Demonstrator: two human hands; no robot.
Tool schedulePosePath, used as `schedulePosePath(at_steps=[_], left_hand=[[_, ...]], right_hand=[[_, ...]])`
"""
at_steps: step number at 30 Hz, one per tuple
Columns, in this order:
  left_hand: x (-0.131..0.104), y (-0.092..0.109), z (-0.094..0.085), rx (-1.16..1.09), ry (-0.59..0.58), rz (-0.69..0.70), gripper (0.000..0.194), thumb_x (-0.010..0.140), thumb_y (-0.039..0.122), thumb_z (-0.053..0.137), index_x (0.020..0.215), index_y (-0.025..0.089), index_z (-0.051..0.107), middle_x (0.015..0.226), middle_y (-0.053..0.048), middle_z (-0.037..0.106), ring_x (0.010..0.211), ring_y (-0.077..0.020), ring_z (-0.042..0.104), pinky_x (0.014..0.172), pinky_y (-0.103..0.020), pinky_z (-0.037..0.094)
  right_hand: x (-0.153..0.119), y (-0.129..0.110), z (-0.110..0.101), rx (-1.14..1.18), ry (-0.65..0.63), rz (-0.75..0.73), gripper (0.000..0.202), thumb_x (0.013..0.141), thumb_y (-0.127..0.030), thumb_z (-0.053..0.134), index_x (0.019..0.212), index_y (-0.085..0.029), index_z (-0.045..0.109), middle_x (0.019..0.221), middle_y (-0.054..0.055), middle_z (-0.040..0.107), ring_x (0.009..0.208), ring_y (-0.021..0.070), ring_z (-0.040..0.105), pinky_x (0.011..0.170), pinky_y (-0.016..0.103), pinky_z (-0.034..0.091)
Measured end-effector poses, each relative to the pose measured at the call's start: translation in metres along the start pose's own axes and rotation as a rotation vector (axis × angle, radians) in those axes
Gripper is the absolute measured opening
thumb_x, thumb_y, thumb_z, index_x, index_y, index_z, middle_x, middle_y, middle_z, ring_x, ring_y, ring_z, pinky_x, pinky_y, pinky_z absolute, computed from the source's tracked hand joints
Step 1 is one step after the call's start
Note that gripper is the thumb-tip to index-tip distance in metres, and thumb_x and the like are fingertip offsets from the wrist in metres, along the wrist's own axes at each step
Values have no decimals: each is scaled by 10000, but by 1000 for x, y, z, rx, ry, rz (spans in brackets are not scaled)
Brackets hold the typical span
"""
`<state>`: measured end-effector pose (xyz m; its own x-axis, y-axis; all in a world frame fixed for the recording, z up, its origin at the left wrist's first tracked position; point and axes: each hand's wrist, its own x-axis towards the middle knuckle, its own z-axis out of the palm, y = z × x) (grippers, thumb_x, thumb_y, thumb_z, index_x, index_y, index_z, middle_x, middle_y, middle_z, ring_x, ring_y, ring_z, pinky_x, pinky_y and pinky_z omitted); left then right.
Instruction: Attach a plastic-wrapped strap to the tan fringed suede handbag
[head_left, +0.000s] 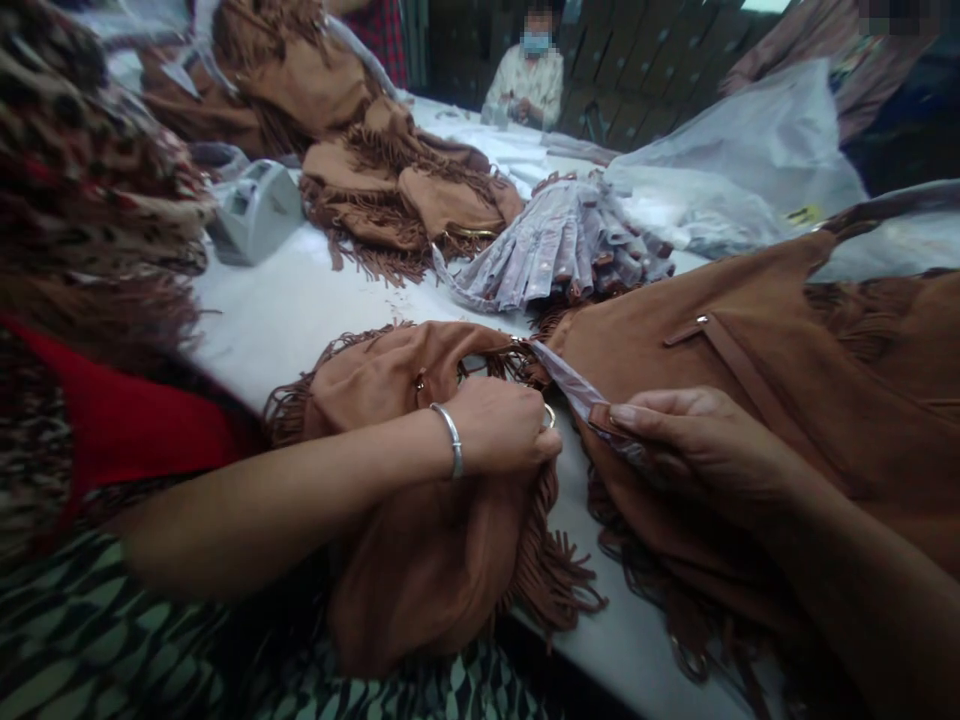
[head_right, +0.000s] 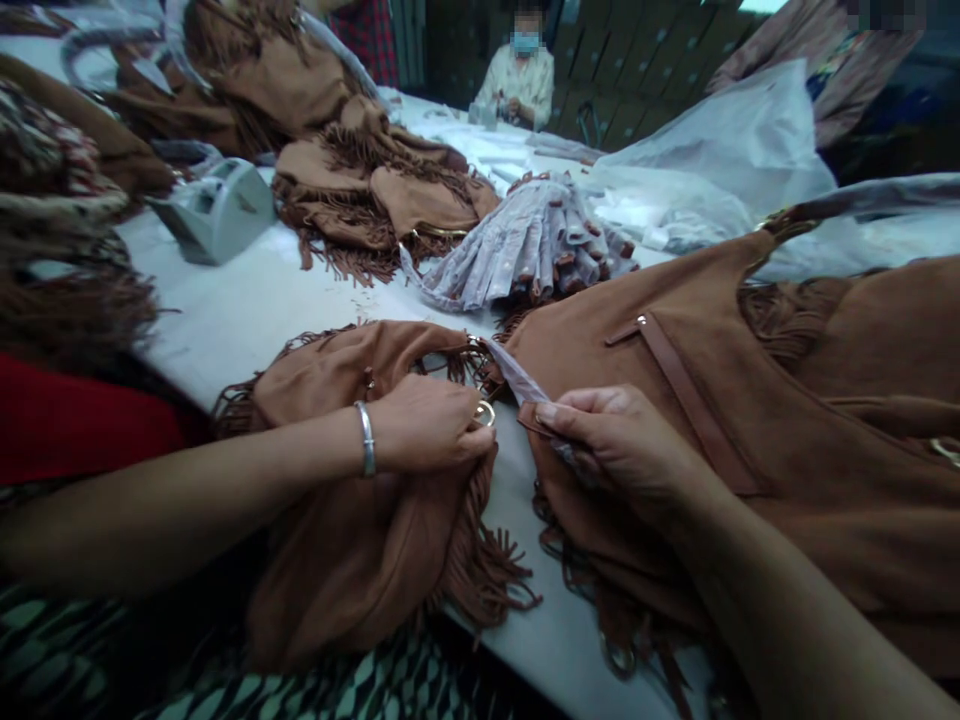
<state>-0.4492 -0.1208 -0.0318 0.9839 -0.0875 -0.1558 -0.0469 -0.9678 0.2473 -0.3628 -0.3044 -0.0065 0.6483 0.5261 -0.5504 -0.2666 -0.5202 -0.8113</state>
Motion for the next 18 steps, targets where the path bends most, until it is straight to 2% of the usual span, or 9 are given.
schedulePosePath(at_steps=[3,6,10,13,15,18], left_hand=[[4,3,-13,62,-81,30,383,798,402,378,783,149,665,844,-144,683,794,-293,652,635,-361,493],[5,10,-23,62,-167,63,372,797,365,388,810,124,671,888,-168,679,831,-301,648,652,-357,492],[3,14,-24,24,-230,67,307,807,264,399,771,78,640,834,-184,665,772,-272,645,605,-312,469],[-2,10,-14,-68,-172,-57,276,825,235,390,799,69,609,811,-170,653,719,-240,634,591,-297,464],[-7,8,-5,-143,-104,-131,264,842,239,384,871,72,587,838,-157,649,743,-233,632,638,-307,482],[-15,11,8,-237,-4,-123,298,881,258,358,1058,76,515,979,-153,632,888,-244,624,788,-359,493]], right_hand=[[-1,2,-1,12,-9,-20,352,663,-469,719,673,-140,595,433,-65,392,348,22,273,345,162,156],[-2,3,-2,26,-32,-50,364,634,-477,738,660,-143,596,430,-63,402,348,25,270,343,172,155],[-1,6,-2,28,-45,-100,383,578,-482,770,666,-140,623,453,-46,448,368,34,296,355,186,175],[0,8,0,-37,-91,-137,405,552,-506,779,647,-136,643,481,-17,508,392,51,357,360,197,207],[0,8,3,-85,-152,-166,418,540,-521,780,644,-132,664,538,14,574,446,80,433,388,208,275],[1,6,7,-166,-240,-237,425,582,-532,746,688,-123,702,662,53,651,575,133,525,500,236,388]])
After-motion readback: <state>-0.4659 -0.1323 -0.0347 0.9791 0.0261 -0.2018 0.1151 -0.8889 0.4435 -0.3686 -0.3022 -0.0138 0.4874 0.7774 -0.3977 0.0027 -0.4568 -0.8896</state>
